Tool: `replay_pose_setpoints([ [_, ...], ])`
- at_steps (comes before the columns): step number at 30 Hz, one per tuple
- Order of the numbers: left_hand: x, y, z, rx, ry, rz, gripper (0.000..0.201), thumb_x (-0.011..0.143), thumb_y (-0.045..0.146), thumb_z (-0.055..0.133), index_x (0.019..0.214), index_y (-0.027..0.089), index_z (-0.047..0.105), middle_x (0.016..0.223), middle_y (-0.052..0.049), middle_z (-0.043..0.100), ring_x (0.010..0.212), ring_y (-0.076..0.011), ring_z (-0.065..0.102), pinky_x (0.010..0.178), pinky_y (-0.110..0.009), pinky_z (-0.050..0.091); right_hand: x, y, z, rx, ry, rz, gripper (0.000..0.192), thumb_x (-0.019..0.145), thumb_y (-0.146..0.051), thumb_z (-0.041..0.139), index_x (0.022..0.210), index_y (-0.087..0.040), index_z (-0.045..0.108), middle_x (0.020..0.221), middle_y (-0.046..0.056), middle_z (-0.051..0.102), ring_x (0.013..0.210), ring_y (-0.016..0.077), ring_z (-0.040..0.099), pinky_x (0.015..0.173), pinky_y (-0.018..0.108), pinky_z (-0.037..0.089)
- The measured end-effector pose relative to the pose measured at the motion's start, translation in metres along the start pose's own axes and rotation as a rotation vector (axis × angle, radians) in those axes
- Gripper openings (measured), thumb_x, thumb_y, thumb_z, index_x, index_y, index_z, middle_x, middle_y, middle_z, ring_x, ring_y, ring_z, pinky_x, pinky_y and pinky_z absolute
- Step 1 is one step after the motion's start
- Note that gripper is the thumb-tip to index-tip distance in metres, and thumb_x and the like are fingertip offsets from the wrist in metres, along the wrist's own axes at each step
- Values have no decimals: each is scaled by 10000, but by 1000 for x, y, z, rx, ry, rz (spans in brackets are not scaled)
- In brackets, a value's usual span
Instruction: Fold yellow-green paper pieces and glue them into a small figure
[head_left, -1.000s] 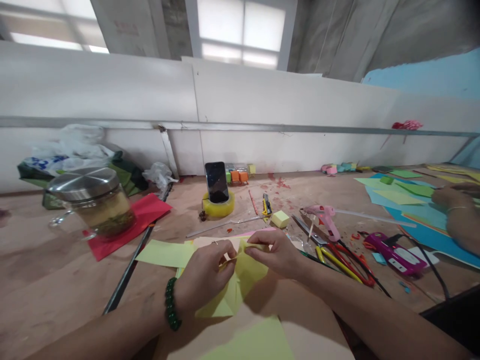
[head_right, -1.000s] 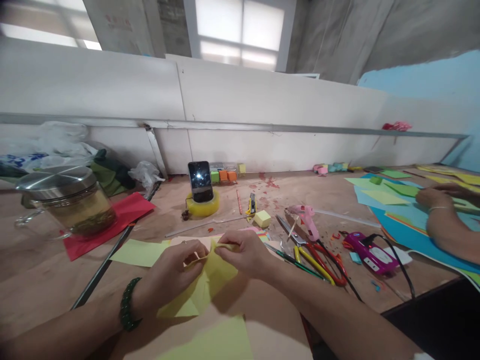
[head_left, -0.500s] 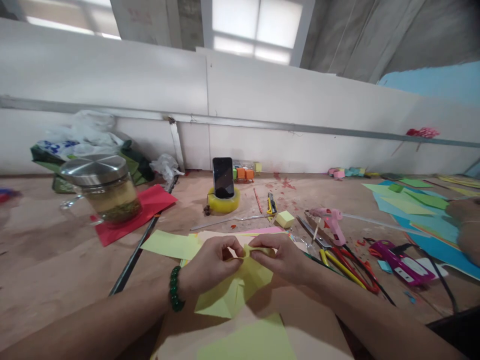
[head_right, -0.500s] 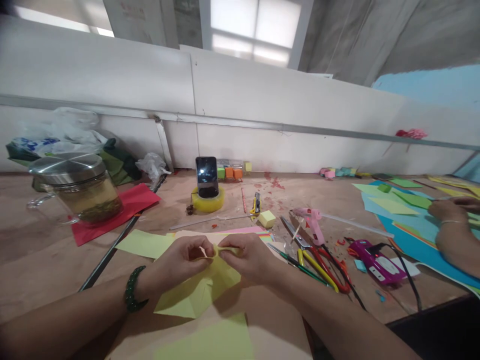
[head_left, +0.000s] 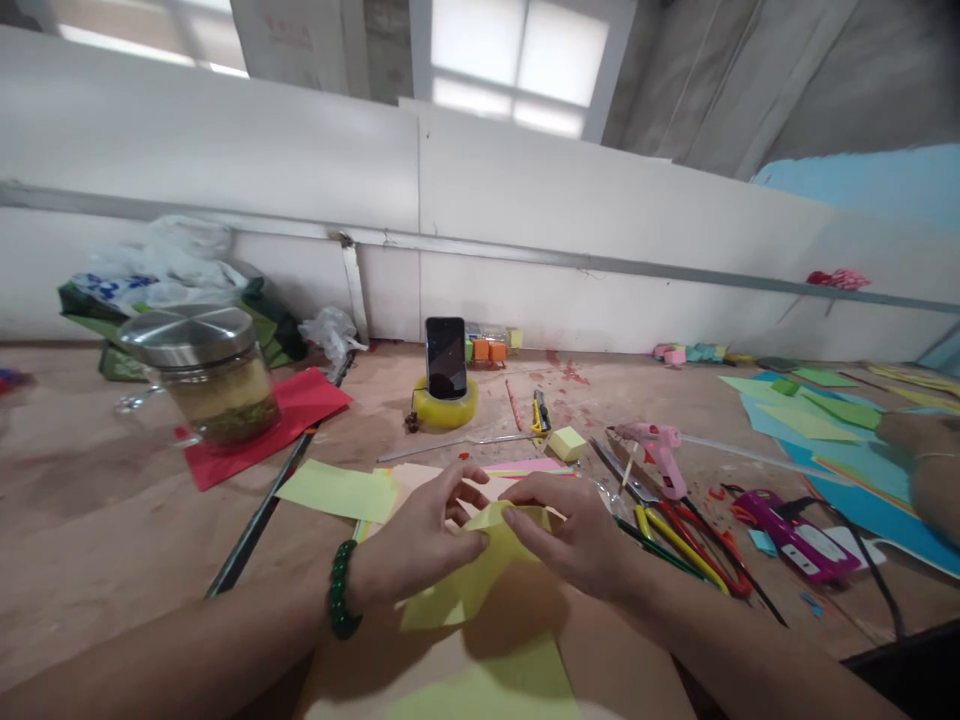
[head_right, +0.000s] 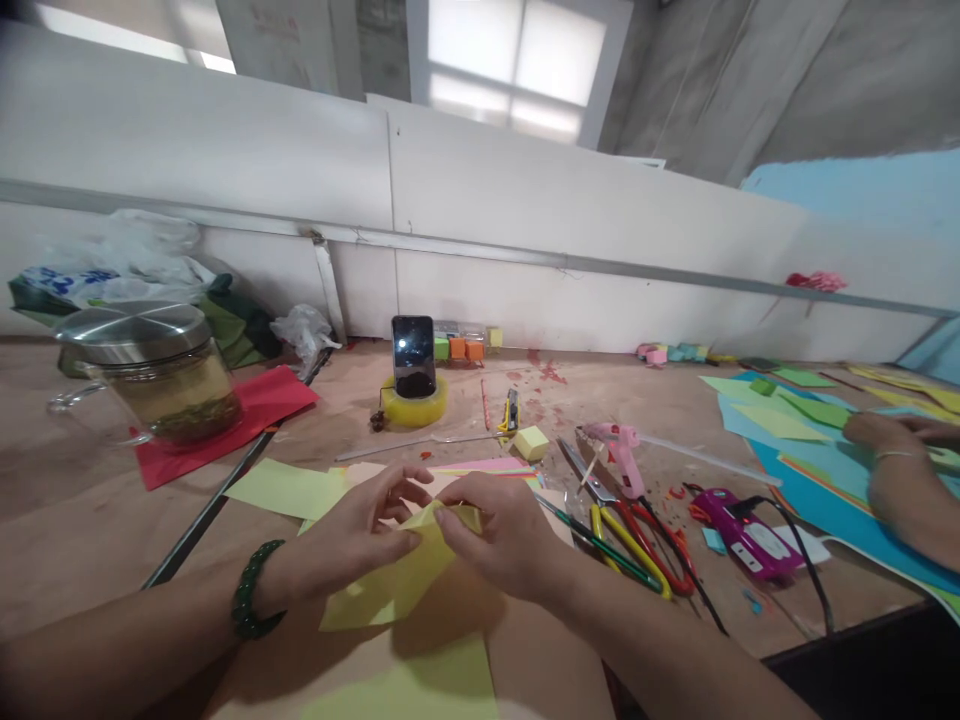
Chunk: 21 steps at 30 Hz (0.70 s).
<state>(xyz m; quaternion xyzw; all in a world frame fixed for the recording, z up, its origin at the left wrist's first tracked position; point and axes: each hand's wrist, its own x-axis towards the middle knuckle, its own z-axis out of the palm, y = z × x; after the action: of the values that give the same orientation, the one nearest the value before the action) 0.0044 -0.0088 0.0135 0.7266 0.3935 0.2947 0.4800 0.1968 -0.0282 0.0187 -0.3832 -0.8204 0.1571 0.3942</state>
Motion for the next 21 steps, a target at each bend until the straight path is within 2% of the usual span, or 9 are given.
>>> replay_pose_setpoints([
  [3, -2, -1, -2, -135, -122, 16, 590, 686, 202, 639, 1243, 221, 446, 1040, -59, 640, 865, -183, 618, 728, -306, 511, 2, 0, -6, -86, 97, -112, 124, 867, -178, 514, 837, -195, 634, 765, 44, 702, 686, 147, 637, 650, 257, 482],
  [5, -3, -2, -3, -183, -175, 57, 651, 714, 266, 647, 1315, 222, 403, 1082, -79, 638, 934, -212, 615, 776, -337, 506, 4, 0, -9, -134, 154, -160, 127, 872, -159, 505, 853, -203, 623, 769, 47, 705, 699, 155, 646, 660, 268, 492],
  [11, -5, 7, 0, -130, -198, 184, 655, 687, 239, 638, 1316, 217, 454, 1251, -97, 603, 1113, -254, 565, 958, -416, 441, 5, 0, -12, -103, 243, -252, 129, 857, -119, 521, 852, -203, 619, 756, 39, 706, 700, 153, 663, 647, 258, 507],
  [16, -6, 10, 2, -45, -114, 212, 605, 680, 141, 577, 1278, 217, 532, 1232, -78, 644, 1046, -225, 605, 919, -381, 482, 3, 1, -10, -83, 233, -259, 144, 868, -134, 506, 874, -205, 631, 767, 51, 713, 729, 170, 676, 672, 276, 522],
  [21, -3, 3, 2, 77, 32, 276, 455, 786, 125, 454, 1198, 214, 626, 1149, -51, 704, 1029, -197, 633, 943, -362, 494, 4, 4, -10, -112, 220, -234, 109, 865, -172, 542, 923, -206, 628, 773, 48, 709, 713, 164, 667, 670, 272, 526],
])
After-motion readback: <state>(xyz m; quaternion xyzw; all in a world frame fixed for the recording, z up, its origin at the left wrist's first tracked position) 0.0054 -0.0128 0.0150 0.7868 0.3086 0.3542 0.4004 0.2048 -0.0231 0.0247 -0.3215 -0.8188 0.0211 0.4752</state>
